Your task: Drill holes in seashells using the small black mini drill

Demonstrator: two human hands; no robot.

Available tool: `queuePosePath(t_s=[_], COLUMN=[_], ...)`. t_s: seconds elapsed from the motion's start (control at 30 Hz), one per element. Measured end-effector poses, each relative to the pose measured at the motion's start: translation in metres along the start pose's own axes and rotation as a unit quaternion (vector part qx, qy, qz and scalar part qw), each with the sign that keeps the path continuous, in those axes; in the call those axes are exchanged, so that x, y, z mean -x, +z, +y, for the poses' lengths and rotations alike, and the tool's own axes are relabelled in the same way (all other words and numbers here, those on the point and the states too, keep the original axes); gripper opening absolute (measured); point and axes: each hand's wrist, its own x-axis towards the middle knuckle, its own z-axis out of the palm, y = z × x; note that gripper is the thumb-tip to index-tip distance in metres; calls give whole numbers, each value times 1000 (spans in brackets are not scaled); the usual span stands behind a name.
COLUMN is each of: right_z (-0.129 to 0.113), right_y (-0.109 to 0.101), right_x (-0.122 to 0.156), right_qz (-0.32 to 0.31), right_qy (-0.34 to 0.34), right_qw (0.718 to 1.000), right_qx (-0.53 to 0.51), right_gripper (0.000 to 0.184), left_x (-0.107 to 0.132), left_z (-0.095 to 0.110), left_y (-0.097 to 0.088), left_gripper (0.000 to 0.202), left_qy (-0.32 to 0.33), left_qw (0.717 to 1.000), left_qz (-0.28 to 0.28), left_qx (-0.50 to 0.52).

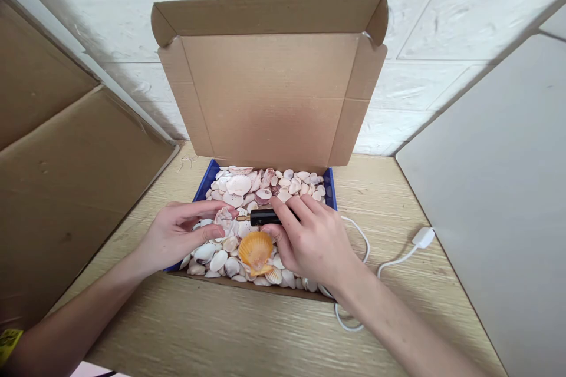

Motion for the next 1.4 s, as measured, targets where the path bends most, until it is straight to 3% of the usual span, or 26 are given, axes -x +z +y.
queuePosePath(t_s=[0.2, 0.5, 0.8, 0.93, 1.17, 1.4], right_z=[-1, 0, -2, -2, -4, -3], right_y=[-1, -1, -1, -1, -4, -5], right_x=[-1, -2, 0, -1, -2, 0], right_qz=[18, 53, -25, 2, 44, 44], right_qy=[-23, -48, -29, -44, -109, -130], right_qw=[1000, 997, 999, 999, 993, 990], right_qx=[-6, -4, -10, -3, 6, 17], right_gripper=[28, 27, 32, 30, 25, 23], left_x=[1, 1, 2, 2, 3, 2], left_z=[0, -1, 0, -1, 4, 5], left_y=[0, 0, 0, 1, 0, 0], left_gripper=[25, 23, 23, 22, 22, 21], left_qy=[12, 29, 15, 22, 40, 43], left_qw=[999, 999, 1000, 1000, 998, 998], left_qz=[-32, -31, -13, -5, -47, -46], left_qx=[-4, -4, -3, -5, 9, -16])
